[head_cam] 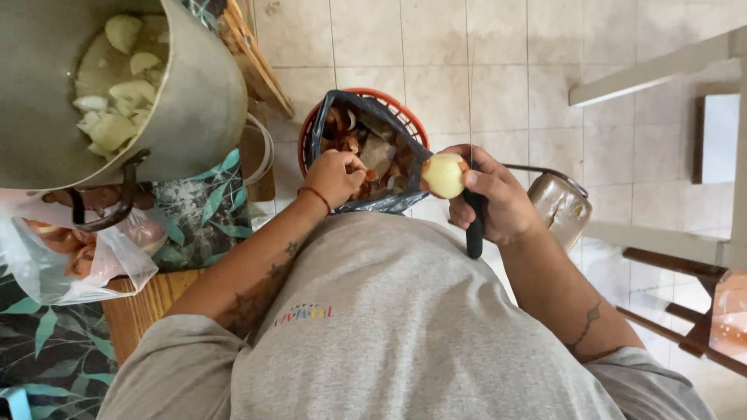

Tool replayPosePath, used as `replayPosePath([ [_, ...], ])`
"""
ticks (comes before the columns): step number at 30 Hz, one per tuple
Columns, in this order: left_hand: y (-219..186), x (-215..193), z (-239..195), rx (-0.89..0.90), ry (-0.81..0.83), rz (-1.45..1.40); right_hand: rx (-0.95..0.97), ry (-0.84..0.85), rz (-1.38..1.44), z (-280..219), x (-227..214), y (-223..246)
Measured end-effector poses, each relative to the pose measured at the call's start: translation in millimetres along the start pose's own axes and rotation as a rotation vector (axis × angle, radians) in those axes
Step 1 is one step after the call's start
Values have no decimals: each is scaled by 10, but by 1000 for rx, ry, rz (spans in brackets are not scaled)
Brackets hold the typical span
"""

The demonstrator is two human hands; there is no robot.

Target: The person is peeling and cutting onions in a kitchen prep area.

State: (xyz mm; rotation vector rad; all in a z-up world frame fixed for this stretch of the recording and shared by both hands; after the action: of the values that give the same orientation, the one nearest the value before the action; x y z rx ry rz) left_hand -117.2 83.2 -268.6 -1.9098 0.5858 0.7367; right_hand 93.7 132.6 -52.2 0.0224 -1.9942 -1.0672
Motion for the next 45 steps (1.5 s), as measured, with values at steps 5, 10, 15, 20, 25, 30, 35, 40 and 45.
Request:
replayPosePath([
  [5, 107, 292, 180, -98, 116, 167, 8, -80, 1, 14, -349, -102],
  [10, -99, 118, 273, -72, 101, 169, -36, -147, 30, -67, -451, 21],
  [15, 8, 191, 368, -68, 121, 211, -40, -165, 73, -100, -447, 133],
  [20, -282, 7, 312, 7, 111, 219, -39, -157, 70, -102, -450, 175],
  [25, -498, -254, 163, 121, 42, 247, -37, -120, 17, -70, -410, 176],
  [30, -541, -135, 175, 223, 32, 231, -11, -135, 6, -38, -514, 94],
  [35, -493, -11, 184, 254, 77, 244, -3, -153, 23, -61, -456, 62],
  [40, -543, -61, 101, 284, 51, 236, 11, -171, 12, -92, -595, -75],
  [45, -631, -210, 14, 229, 119, -29, 10, -213, 25, -91, -601, -90],
])
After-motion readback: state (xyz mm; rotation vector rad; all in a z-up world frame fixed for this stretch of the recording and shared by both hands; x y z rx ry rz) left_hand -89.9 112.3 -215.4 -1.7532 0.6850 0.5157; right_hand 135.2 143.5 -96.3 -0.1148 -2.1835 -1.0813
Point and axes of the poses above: each hand's wrist, its own z-axis towards the middle knuckle, its own x-axis out of the palm, y = z × x, the point moved 8 cm from there along z, towards the middle knuckle, and after that the axes turned 10 degrees about z, right-handed, at the moved point
